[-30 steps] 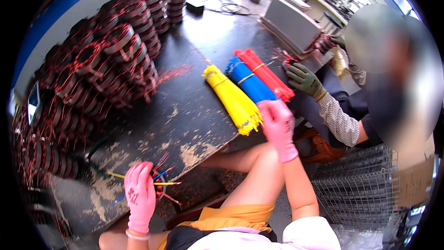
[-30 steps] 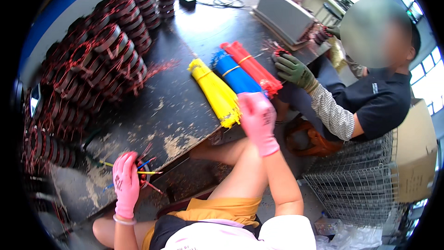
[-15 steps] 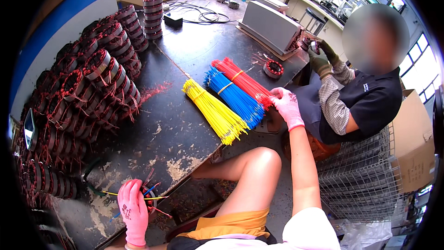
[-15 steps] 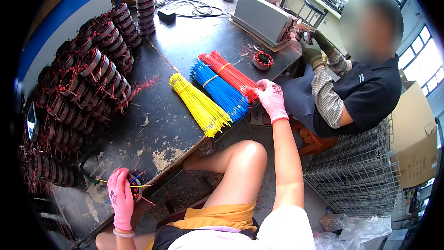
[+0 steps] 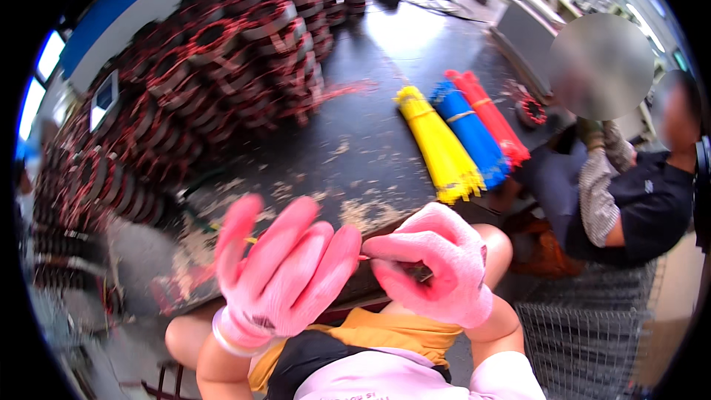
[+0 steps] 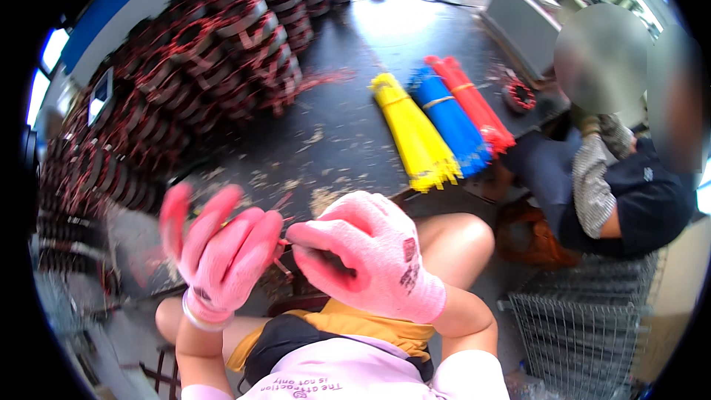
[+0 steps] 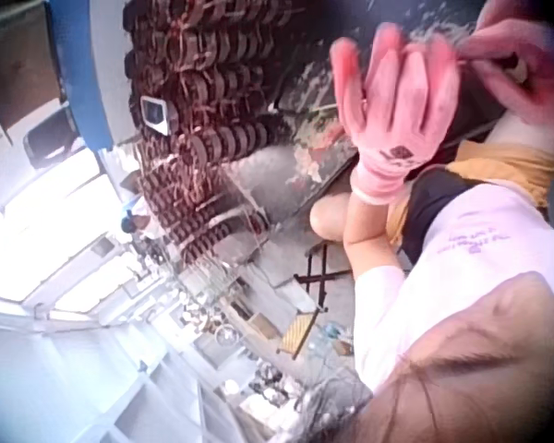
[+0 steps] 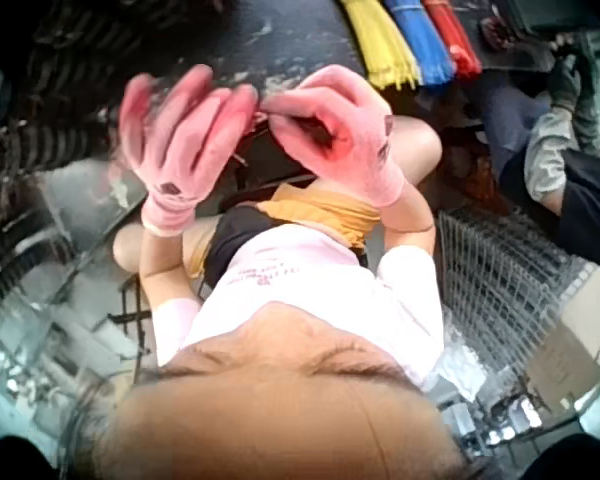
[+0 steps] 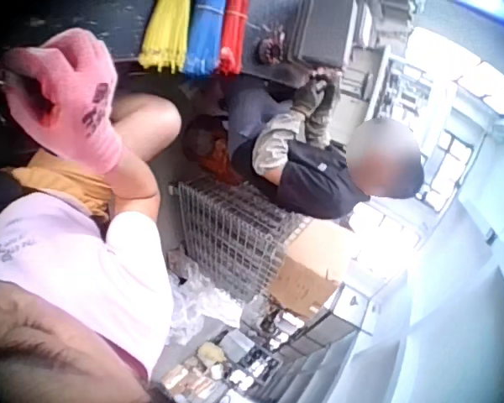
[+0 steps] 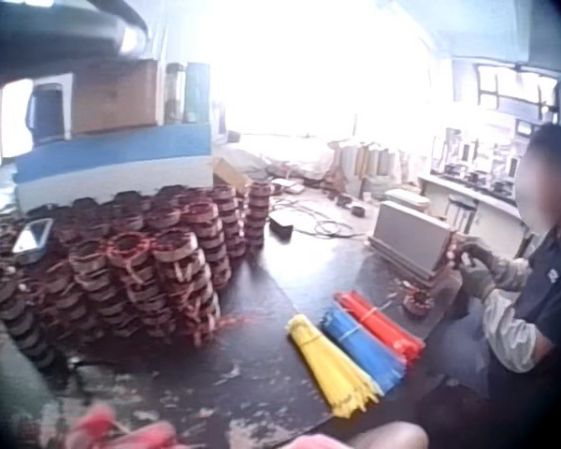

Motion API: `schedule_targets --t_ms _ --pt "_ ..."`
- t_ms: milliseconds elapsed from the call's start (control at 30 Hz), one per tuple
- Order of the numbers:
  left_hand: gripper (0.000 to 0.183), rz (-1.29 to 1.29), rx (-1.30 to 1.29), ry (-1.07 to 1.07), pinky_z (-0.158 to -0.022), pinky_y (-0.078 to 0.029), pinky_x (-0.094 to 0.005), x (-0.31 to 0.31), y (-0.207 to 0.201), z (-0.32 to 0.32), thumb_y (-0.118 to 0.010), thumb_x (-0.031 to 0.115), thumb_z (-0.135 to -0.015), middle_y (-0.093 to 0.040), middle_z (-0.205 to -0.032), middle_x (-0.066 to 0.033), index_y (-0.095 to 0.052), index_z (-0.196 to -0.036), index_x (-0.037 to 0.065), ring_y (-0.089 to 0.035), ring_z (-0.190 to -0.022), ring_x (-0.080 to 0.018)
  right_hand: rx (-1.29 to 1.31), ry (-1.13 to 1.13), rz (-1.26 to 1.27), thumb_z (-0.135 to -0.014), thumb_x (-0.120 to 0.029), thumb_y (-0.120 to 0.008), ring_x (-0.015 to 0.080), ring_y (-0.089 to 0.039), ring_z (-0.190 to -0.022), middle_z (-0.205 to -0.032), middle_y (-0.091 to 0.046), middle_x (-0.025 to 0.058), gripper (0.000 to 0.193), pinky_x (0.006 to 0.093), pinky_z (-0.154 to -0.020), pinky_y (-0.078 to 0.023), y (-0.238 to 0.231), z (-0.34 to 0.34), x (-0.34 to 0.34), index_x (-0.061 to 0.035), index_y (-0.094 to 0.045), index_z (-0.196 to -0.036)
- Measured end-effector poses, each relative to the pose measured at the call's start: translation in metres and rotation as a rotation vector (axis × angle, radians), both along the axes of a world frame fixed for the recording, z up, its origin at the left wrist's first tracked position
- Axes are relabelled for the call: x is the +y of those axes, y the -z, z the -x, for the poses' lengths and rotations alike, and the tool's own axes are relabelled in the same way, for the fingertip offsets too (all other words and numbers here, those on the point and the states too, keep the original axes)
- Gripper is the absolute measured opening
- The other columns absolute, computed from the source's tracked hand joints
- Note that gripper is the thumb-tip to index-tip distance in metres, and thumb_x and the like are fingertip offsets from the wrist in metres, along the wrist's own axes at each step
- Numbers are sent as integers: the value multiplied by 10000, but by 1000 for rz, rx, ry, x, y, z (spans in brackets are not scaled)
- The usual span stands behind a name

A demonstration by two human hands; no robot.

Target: The person assembles copper coils at a workbench by inserting colored plastic ties through the center and cutting the excess with pliers, then placing the finished coil aside.

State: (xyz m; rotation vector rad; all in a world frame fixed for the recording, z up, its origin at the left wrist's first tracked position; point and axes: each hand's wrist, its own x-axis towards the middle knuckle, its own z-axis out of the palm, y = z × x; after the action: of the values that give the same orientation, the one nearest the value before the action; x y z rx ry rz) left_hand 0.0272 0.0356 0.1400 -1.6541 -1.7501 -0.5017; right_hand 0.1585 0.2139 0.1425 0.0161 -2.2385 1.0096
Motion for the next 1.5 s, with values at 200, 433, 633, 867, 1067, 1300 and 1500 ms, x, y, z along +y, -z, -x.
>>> schedule_targets --t_ms 200,433,633,867,1067,1300,1500 --pt "349 -132 -443 -242 -779 -579 -371 -45 48 28 -689 -124 -814 -651 -1008 -121 -702 -1131 22 -684 -953 -305 -578 6 -29 -1015 -388 -608 329 -690 -811 -867 -684 126 350 430 -714 -541 95 48 2 -92 -755 -899" --pt "243 -177 -795 -406 -767 -558 -391 -29 121 21 -722 -9 -849 -644 -1068 -109 -665 -1075 63 -681 -917 -316 -784 -214 56 -1036 -364 -557 391 -684 -948 -977 -730 189 395 446 -811 -533 126 97 -14 -30 -757 -968" --pt "317 -104 -763 -410 -776 -550 -403 -31 135 23 -716 -2 -828 -658 -1089 -97 -639 -1127 70 -678 -916 -312 -851 -294 177 -930 -429 -712 330 -703 -865 -893 -704 171 405 413 -738 -530 121 93 -14 -25 -739 -933" --pt "251 -65 -720 -453 -810 -543 -421 -28 124 22 -675 -17 -876 -683 -1058 -118 -657 -1116 57 -671 -938 -330 -745 -104 125 -901 -403 -746 311 -681 -817 -863 -684 128 351 409 -714 -526 132 80 -28 -52 -748 -912" --pt "313 -42 -764 -436 -786 -532 -412 -36 134 28 -698 35 -854 -688 -998 -66 -636 -1158 77 -671 -912 -289 -268 212 -403 -821 -345 -799 255 -600 -936 -930 -631 16 189 436 -798 -451 100 75 -26 -162 -751 -840" --pt "238 -54 -824 -359 -774 -540 -416 -37 135 36 -667 31 -898 -694 -965 -92 -650 -1132 70 -679 -885 -312 -548 -43 -499 -915 -348 -681 295 -573 -994 -966 -642 72 241 460 -857 -411 117 91 -55 -135 -759 -833" --pt "224 -109 -821 -361 -772 -544 -420 -37 138 35 -661 14 -908 -695 -948 -104 -647 -1126 65 -681 -877 -325 -502 24 -290 -933 -271 -654 315 -571 -1012 -1008 -640 94 193 484 -858 -416 132 95 -58 -142 -765 -1025"
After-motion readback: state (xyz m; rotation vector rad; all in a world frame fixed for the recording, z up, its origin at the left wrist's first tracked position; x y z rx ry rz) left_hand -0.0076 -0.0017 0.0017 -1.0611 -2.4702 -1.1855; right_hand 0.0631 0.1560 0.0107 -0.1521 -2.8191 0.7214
